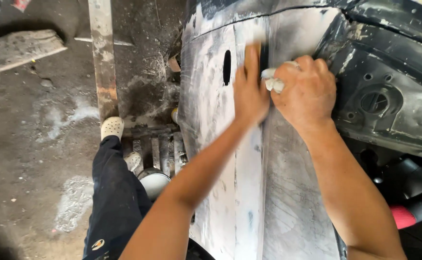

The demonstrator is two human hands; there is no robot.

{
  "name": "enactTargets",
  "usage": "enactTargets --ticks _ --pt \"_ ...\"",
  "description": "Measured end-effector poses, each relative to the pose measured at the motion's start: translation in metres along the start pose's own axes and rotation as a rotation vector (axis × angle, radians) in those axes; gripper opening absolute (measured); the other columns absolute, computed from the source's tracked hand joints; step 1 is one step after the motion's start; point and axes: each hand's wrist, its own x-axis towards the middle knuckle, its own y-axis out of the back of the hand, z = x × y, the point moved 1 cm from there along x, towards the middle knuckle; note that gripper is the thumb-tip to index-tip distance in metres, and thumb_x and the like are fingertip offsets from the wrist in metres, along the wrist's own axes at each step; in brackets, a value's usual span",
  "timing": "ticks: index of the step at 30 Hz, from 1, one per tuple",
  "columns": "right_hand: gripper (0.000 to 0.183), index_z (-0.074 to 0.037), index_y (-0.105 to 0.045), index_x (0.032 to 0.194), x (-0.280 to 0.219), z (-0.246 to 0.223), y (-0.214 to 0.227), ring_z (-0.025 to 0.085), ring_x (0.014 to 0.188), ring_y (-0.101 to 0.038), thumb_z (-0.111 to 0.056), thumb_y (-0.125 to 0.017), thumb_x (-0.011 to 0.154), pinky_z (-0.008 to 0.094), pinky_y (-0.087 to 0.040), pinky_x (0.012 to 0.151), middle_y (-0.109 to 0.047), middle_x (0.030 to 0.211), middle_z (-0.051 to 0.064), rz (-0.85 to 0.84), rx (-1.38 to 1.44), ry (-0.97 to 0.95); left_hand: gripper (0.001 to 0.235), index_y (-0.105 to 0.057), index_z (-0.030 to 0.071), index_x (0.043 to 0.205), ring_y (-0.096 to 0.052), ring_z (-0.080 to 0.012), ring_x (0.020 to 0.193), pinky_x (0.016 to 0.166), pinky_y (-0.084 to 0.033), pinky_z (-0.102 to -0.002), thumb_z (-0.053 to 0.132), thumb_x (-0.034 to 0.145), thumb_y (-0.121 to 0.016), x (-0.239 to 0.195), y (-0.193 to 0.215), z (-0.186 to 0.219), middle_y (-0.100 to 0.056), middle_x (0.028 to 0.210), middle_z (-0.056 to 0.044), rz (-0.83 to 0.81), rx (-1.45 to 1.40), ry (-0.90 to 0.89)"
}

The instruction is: The person uses a sanding block to smooth the surface of a car door panel. They repeatedly wipe the area with a cloth to remove dust and check the progress. The person dips the sanding block into a bucket of water and continues sanding the panel.

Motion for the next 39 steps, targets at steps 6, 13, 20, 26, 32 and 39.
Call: enactTargets --ticks 6,13,20,26,32,39 --pt "0.024 -0.02 -0.076 0.092 0.0 0.006 -0.007 0.032 0.096 -0.062 -0.027 -0.091 0.075 0.048 -0.053 0.079 -0.063 0.104 0.008 -0.027 0.037 -0.033 0.074 -0.027 0.021 0.164 -0.057 -0.0436 0.11 0.097 -0.047 -0.051 0.021 0.098 -0.061 0.036 -0.003 0.009 -0.054 0.127 -0.028 -0.098 0.105 0.06" --pt "0.021 -0.013 -0.07 0.099 0.005 0.003 0.0 0.033 0.11 -0.06 -0.006 -0.084 0.086 0.044 -0.052 0.092 -0.061 0.115 0.009 0.276 0.3 -0.036 0.075 -0.016 0.015 0.169 -0.057 -0.0419 0.112 0.095 -0.048 -0.05 0.02 0.106 -0.056 -0.017 0.014 0.0 -0.051 0.147 -0.03 -0.014 0.079 -0.165" --pt "0.021 -0.011 -0.069 0.101 0.0 0.007 -0.006 0.032 0.111 -0.063 -0.004 -0.083 0.087 0.042 -0.051 0.096 -0.064 0.114 0.01 0.236 0.385 -0.074 0.08 -0.023 0.014 0.161 -0.058 -0.0445 0.097 0.083 -0.049 -0.052 0.022 0.095 -0.067 0.071 -0.021 -0.029 -0.059 0.114 -0.027 -0.013 0.234 0.011" --pt "0.021 -0.012 -0.069 0.098 0.003 0.006 -0.005 0.032 0.115 -0.064 -0.004 -0.084 0.085 0.044 -0.051 0.103 -0.066 0.113 0.011 0.257 0.424 -0.067 0.079 -0.021 0.008 0.164 -0.059 -0.0428 0.102 0.087 -0.049 -0.051 0.01 0.096 -0.061 -0.003 0.028 -0.012 -0.058 0.142 -0.028 -0.019 0.107 -0.139" --pt "0.022 -0.01 -0.068 0.102 0.0 0.011 -0.01 0.031 0.115 -0.065 -0.004 -0.084 0.088 0.04 -0.052 0.099 -0.067 0.115 0.012 0.221 0.449 -0.074 0.075 -0.026 0.016 0.162 -0.057 -0.044 0.107 0.094 -0.05 -0.049 0.022 0.098 -0.063 0.093 -0.002 -0.018 -0.058 0.125 -0.028 -0.125 0.231 0.209" --pt "0.022 -0.01 -0.07 0.098 0.001 0.009 -0.008 0.032 0.117 -0.065 -0.002 -0.084 0.084 0.04 -0.051 0.102 -0.068 0.113 0.012 0.222 0.413 -0.073 0.081 -0.022 0.008 0.164 -0.057 -0.0427 0.109 0.095 -0.048 -0.05 0.012 0.094 -0.062 -0.074 0.032 -0.017 -0.051 0.135 -0.032 -0.185 0.131 -0.084"
